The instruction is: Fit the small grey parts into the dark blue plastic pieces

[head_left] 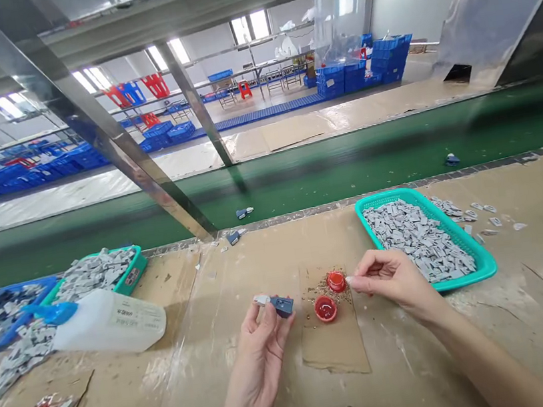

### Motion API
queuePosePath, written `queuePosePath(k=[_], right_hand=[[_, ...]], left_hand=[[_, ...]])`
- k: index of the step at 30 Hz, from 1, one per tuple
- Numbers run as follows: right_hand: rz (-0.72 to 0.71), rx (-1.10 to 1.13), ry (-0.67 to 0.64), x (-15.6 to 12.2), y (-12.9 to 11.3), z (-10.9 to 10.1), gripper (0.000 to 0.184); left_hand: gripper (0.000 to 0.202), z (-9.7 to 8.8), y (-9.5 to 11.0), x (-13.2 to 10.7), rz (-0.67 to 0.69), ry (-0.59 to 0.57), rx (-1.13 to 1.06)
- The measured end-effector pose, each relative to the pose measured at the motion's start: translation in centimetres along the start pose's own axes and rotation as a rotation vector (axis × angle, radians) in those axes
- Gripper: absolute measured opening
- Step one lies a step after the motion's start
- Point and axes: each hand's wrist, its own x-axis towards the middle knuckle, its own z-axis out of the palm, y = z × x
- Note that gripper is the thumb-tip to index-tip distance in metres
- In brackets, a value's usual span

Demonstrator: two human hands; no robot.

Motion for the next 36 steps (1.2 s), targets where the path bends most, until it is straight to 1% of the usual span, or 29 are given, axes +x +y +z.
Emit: queuePosePath(k=[3, 5, 8, 11, 13, 16, 21, 25, 28, 33, 36], right_hand=[[0.067, -0.014, -0.053, 0.0, 0.7, 0.7, 0.023], [0.106, -0.032, -0.046, 0.1, 1.2, 1.1, 0.025], [0.134, -0.062, 0.058, 0.3, 1.9, 1.4, 0.028], [0.109, -0.164, 0.161, 0.5, 2.7, 1.7, 0.029], [0.077, -0.240, 0.203, 0.5, 3.0, 1.9, 0.028], [0.062, -0.262, 0.231, 0.6, 3.2, 2.0, 0.028], [0.092, -0.212, 0.204, 0.9, 3.4, 1.9, 0.029], [0.100, -0.204, 0.191, 1.1, 3.6, 1.9, 0.029], [0.105, -0.188, 0.193, 1.1, 3.6, 1.9, 0.029], [0.135, -0.055, 0.159, 0.6, 2.5, 2.1, 0.030], [0.193, 0.072, 0.103, -0.2, 1.4, 2.4, 0.030]], left_hand=[[0.021, -0.9, -0.8, -0.1, 0.035, 0.082, -0.030], [0.024, -1.3, -1.1, -0.1, 0.059, 0.114, -0.023], [0.032, -1.8, -1.1, -0.2, 0.098, 0.145, 0.002], [0.039, -2.1, -0.9, -0.4, 0.134, 0.148, 0.031], [0.043, -2.1, -0.8, -0.5, 0.157, 0.140, 0.062], [0.049, -2.0, -0.6, -0.6, 0.180, 0.152, 0.101], [0.052, -1.5, -1.0, -0.8, 0.154, 0.147, 0.113], [0.052, -1.2, -1.4, -0.9, 0.120, 0.144, 0.111], [0.052, -1.0, -1.7, -0.8, 0.119, 0.148, 0.100], [0.046, -0.4, -2.5, -0.8, 0.131, 0.096, 0.101], [0.042, 0.5, -3.2, -0.8, 0.193, 0.081, 0.148]])
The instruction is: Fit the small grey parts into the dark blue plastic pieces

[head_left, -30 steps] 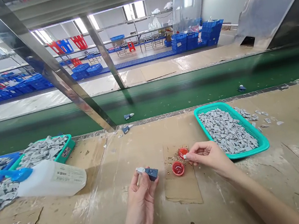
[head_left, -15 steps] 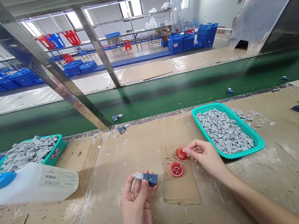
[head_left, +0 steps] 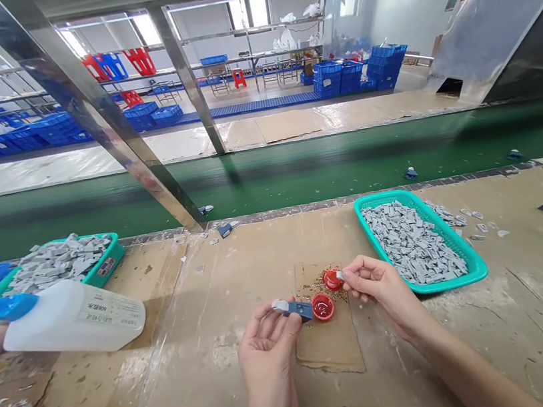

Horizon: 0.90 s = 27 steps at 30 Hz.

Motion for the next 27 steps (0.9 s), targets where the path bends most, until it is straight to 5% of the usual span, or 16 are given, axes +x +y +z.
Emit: queuePosePath(k=[11, 21, 27], right_hand=[[0.038, 0.055, -0.201, -2.0, -1.0, 1.2, 0.027], [0.059, 0.052, -0.275, -1.6, -0.4, 1.5, 0.031], [0.138, 0.066, -0.446, -1.5, 0.0, 0.7, 0.035]], left_hand=[[0.027, 2.9, -0.4, -1.5, 0.220, -0.009, 0.097], [0.024, 2.4, -0.9, -1.5, 0.272, -0.063, 0.157], [0.020, 2.1, -1.0, -1.4, 0.386, -0.177, 0.154]])
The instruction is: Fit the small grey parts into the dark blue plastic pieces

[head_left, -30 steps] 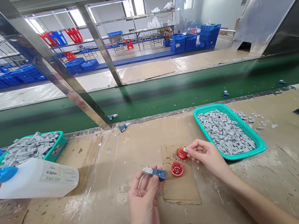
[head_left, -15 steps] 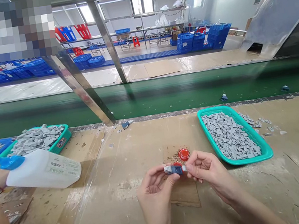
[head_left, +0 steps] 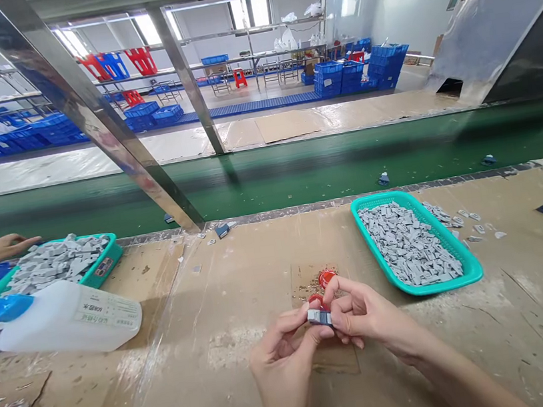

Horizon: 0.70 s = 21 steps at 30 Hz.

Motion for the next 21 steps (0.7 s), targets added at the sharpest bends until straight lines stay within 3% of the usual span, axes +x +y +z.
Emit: queuePosePath(k=[6, 9, 11, 14, 16, 18, 21], right_hand=[[-0.033, -0.041, 0.037, -0.6, -0.9, 1.0, 0.030], [-0.080, -0.155, 0.079, -0.9, -1.9, 0.0, 0.028], [-0.165, -0.327, 0.254, -1.3, -2.7, -2.2, 0.027], [-0.265, -0.690, 0.775, -2.2, -3.3, -6.8, 0.021], [-0.216, -0.938, 1.002, -2.7, -3.2, -9.5, 0.021], [-0.126, -1.102, 1.060, -2.7, -2.8, -11.2, 0.019], [-0.035, -1.185, 1.035, -1.9, -2.4, -11.8, 0.016]], left_hand=[[0.037, 1.1, 1.2, -0.3, -0.209, -0.030, -0.035], [0.040, 1.2, 1.4, 0.7, -0.214, -0.106, 0.023], [0.044, 0.7, 1.1, 2.2, -0.168, -0.142, 0.109], [0.044, -0.6, 0.0, 5.6, -0.029, -0.159, 0.313], [0.040, -1.3, -0.9, 8.1, 0.078, -0.172, 0.468], [0.036, -1.4, -1.8, 10.5, 0.167, -0.232, 0.617], [0.034, -0.5, -2.9, 13.7, 0.239, -0.359, 0.772]])
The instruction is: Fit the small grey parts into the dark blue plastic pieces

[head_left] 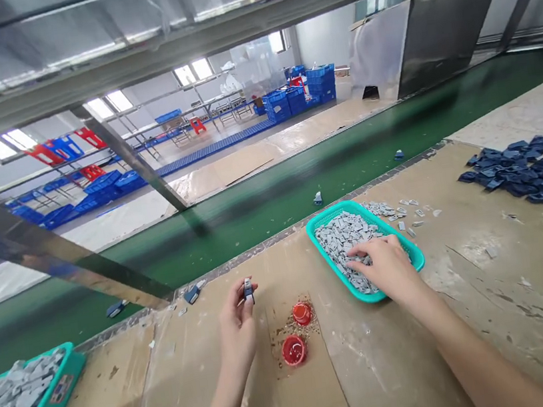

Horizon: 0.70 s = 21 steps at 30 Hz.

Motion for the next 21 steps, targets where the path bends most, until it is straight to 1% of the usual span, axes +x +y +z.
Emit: queuePosePath(k=[4, 6, 8, 10, 13, 16, 18, 21], right_hand=[[-0.015, -0.084, -0.008, 0.3, -1.0, 0.9, 0.010], [-0.031, -0.105, 0.004, 0.2, -1.3, 1.1, 0.007], [-0.046, -0.107, 0.031, 0.2, -1.5, 1.2, 0.008], [-0.064, -0.073, 0.070, 0.1, -1.6, 1.1, 0.014], [-0.079, 0.101, 0.108, -0.1, -2.1, 0.6, 0.022], [-0.085, 0.325, 0.113, -0.5, -3.0, 0.1, 0.024], [-0.124, 0.441, 0.089, -1.0, -3.7, 0.0, 0.024], [-0.153, 0.597, 0.013, -1.8, -4.6, 0.4, 0.021]], left_hand=[[0.036, 0.9, -0.9, 4.7, 0.068, -0.064, 0.192], [0.036, 1.0, -1.3, 7.2, 0.095, -0.078, 0.311], [0.033, 1.1, -1.7, 9.5, 0.117, -0.097, 0.416], [0.028, 1.3, -2.0, 11.5, 0.130, -0.111, 0.504], [0.030, 2.3, -1.7, 13.9, 0.145, -0.080, 0.609], [0.032, 4.7, -0.2, 15.7, 0.187, -0.045, 0.664], [0.031, 7.0, 1.2, 16.8, 0.228, -0.061, 0.672], [0.033, 11.0, 3.3, 18.1, 0.271, -0.124, 0.663]])
